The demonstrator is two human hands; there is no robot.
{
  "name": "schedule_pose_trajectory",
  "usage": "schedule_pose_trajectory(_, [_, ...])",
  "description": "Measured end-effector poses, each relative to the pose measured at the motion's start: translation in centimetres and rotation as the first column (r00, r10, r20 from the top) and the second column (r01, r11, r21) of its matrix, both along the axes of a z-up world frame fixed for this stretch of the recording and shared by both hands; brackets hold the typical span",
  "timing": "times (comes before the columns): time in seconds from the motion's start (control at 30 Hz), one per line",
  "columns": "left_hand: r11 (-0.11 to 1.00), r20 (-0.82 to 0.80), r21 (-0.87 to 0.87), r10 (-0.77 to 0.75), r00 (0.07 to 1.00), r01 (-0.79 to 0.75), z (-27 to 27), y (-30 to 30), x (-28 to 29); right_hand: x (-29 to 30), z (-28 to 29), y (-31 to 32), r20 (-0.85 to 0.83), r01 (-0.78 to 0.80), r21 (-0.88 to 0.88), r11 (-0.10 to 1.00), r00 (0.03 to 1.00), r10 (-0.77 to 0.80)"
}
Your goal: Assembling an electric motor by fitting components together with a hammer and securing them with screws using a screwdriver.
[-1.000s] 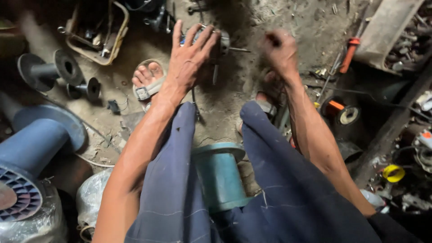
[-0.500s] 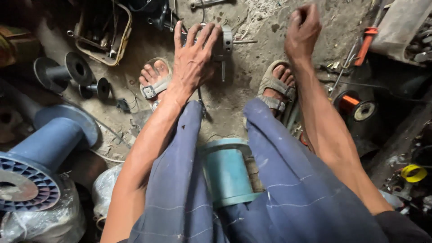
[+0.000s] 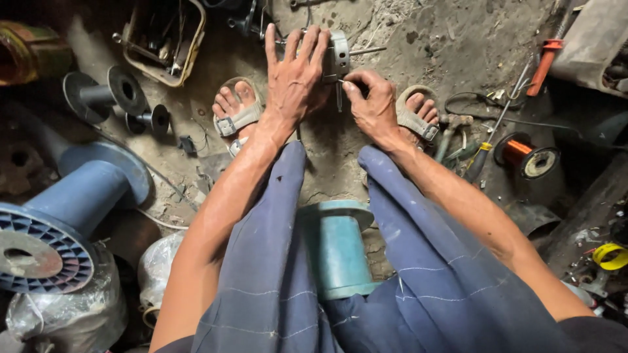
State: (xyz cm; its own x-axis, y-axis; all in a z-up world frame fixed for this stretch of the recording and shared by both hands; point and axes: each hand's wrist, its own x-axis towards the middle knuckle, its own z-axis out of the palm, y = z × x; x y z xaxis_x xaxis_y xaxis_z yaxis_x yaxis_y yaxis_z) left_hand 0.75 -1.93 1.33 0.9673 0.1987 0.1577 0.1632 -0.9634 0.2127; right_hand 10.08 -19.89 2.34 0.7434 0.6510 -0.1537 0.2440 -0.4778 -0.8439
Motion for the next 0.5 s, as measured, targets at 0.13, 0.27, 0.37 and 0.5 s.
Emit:
schedule_pose_trajectory(0.13, [0.999,0.013,-0.041,-0.014,1.0,0.015,-0.4,0.0,-0.1,0.4,0.5,0.1,0.014,-0.079,0.042,0.996,0.997,0.079])
schedule_pose_trajectory(0.27, [0.999,0.04,-0.037,0.023,0.999,-0.022,-0.5,-0.4,0.0,0.0,0.6,0.6,-0.055,0.043,0.135,0.99,0.998,-0.036])
schedule_pose_trajectory(0.37, [0.999,0.016,-0.049,0.023,1.0,-0.022,-0.8,-0.5,-0.1,-0.7,1.5,0.9,-0.078,0.091,0.094,0.991,0.993,-0.084])
schedule_pose_trajectory(0.5, [0.999,-0.008,-0.053,0.011,1.0,-0.012,-0.7,-0.3,-0.2,-1.8,2.6,-0.6,-0.189,0.069,0.089,0.994,0.981,-0.051])
